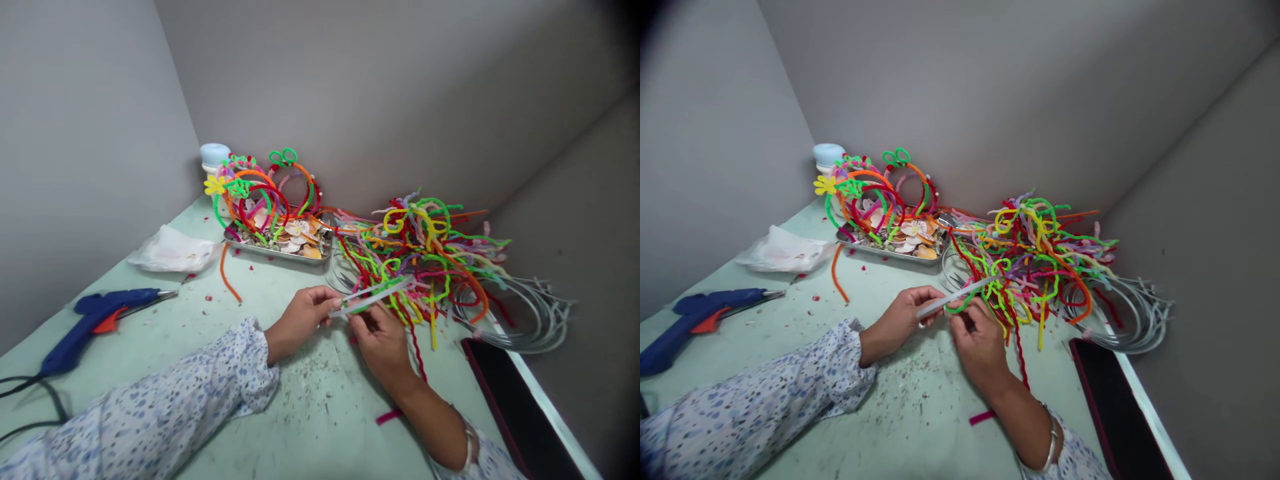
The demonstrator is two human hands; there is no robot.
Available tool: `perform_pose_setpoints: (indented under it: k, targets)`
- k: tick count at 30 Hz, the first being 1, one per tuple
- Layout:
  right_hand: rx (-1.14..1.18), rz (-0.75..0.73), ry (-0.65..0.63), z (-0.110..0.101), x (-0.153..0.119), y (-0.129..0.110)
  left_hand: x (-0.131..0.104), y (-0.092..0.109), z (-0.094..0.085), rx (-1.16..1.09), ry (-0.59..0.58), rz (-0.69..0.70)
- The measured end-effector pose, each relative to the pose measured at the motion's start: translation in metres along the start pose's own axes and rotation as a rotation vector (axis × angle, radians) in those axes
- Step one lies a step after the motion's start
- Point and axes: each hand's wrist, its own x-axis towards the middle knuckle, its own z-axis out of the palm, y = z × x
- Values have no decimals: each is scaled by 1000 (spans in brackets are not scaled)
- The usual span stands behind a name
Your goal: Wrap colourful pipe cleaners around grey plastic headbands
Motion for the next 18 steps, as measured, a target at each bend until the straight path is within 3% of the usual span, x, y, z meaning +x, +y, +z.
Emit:
perform_pose_setpoints:
  k: [11, 18]
  targets:
    - [-165, -154, 9, -5, 0, 6, 0, -2, -2, 11, -61, 11]
    - [-174, -166, 11, -4, 2, 6, 1, -5, -4, 37, -78, 2]
